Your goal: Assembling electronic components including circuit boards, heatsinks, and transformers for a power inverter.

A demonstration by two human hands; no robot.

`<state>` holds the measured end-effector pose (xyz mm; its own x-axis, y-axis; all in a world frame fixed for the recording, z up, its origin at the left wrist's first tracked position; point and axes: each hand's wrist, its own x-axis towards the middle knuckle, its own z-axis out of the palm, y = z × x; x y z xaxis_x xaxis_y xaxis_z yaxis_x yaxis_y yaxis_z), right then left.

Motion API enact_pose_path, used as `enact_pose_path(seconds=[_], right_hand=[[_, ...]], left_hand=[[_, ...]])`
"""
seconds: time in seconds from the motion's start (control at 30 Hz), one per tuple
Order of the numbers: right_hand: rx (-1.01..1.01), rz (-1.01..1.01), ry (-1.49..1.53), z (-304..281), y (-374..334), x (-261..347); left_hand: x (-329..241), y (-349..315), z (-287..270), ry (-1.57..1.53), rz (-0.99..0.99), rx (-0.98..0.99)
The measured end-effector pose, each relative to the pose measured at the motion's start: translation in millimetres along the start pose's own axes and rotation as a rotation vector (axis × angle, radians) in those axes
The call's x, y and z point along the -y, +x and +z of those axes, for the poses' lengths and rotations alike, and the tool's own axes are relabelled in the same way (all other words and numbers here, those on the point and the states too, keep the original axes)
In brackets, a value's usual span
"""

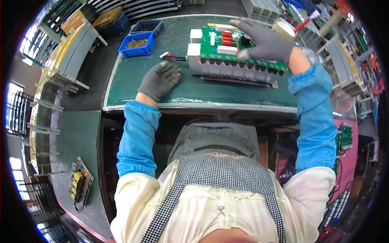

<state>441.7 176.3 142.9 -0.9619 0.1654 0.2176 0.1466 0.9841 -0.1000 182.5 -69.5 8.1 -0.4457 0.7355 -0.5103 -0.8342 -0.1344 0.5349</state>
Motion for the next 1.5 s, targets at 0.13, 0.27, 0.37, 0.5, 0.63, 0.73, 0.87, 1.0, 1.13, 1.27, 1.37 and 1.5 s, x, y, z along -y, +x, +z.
enact_pose_path(seconds=[0.13,0.27,0.37,0.5,0.63,0.73,0.87,1.0,1.13,1.27,1.37,1.5], right_hand=[[0.211,0.106,-0.013,-2.9,25.2,14.5],[0.284,0.142,-0.031,-2.6,39.8,16.4],[0.424,0.181,0.053,1.2,44.9,14.9],[0.376,0.165,0.066,1.1,40.3,16.3],[0.369,0.147,0.078,4.2,41.7,13.8],[0.355,0.134,0.091,5.0,42.4,13.5],[0.342,0.143,0.067,5.4,43.6,16.1],[0.342,0.142,0.057,9.1,40.1,15.8],[0.322,0.129,0.047,11.4,37.6,9.2],[0.295,0.086,0.042,14.9,36.6,4.4],[0.311,0.099,0.067,11.6,37.9,7.1],[0.274,0.084,0.067,13.1,36.4,6.4]], left_hand=[[5.7,24.4,-4.0,-0.096,-0.144,0.171],[6.0,37.4,12.9,-0.087,-0.068,0.051],[0.6,52.4,12.6,-0.135,-0.053,0.114],[-1.0,32.0,40.2,0.025,0.274,0.072],[-9.4,48.1,42.3,0.054,0.219,0.058],[-11.2,82.8,28.6,-0.101,-0.054,0.018],[-26.1,109.9,44.5,-0.186,-0.121,0.109],[-20.8,106.4,58.0,-0.282,-0.049,0.134],[-13.6,69.3,58.8,-0.305,0.136,0.466],[-26.0,44.6,86.2,0.101,0.269,0.516],[-25.7,31.6,125.1,0.662,0.385,0.493],[-7.4,27.2,152.6,1.368,0.740,0.331]])
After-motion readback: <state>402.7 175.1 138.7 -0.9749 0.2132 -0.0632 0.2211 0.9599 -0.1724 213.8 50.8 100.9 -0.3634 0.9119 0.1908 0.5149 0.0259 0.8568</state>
